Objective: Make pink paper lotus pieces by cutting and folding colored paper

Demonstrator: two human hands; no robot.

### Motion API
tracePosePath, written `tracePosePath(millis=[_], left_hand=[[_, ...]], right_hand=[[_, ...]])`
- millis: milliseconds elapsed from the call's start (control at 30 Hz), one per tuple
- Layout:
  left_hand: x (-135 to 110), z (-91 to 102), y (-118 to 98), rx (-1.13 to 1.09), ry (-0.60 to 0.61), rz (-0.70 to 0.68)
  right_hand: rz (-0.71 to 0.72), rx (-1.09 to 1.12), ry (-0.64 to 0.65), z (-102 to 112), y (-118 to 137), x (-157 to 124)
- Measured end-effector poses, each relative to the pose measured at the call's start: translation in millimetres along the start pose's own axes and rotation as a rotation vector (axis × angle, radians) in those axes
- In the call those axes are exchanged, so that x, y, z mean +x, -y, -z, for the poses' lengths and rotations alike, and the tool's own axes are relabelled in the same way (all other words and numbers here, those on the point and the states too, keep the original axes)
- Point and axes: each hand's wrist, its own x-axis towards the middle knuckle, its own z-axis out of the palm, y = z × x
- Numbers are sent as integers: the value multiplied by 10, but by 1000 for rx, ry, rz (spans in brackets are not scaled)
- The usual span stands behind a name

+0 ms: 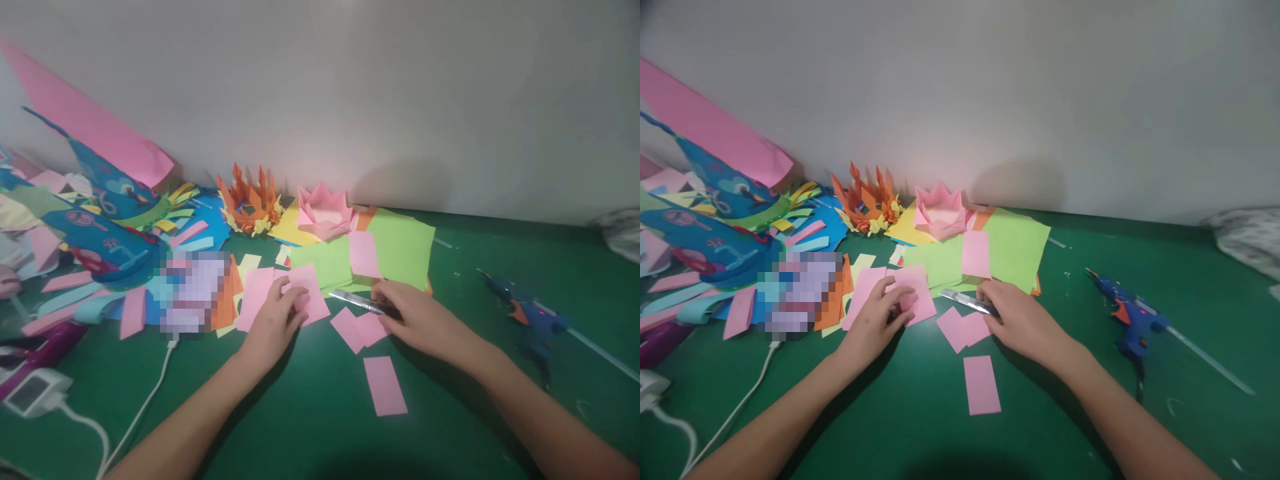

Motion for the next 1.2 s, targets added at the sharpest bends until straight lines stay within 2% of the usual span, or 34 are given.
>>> tracePosePath(millis=[167,433,767,1000,1200], left_hand=[[9,-11,37,14,8,-48],[42,46,1,239,-40,-154],[12,56,-36,297,-86,-91],[12,49,-49,229,-36,-77],[35,38,-52,-34,107,-146]], right_hand=[[-2,97,29,58,4,8],[51,99,-49,-70,-27,66],[41,104,-33,-99,-50,73],[45,124,-27,-82,-44,67],[96,137,-8,-52,32,68]])
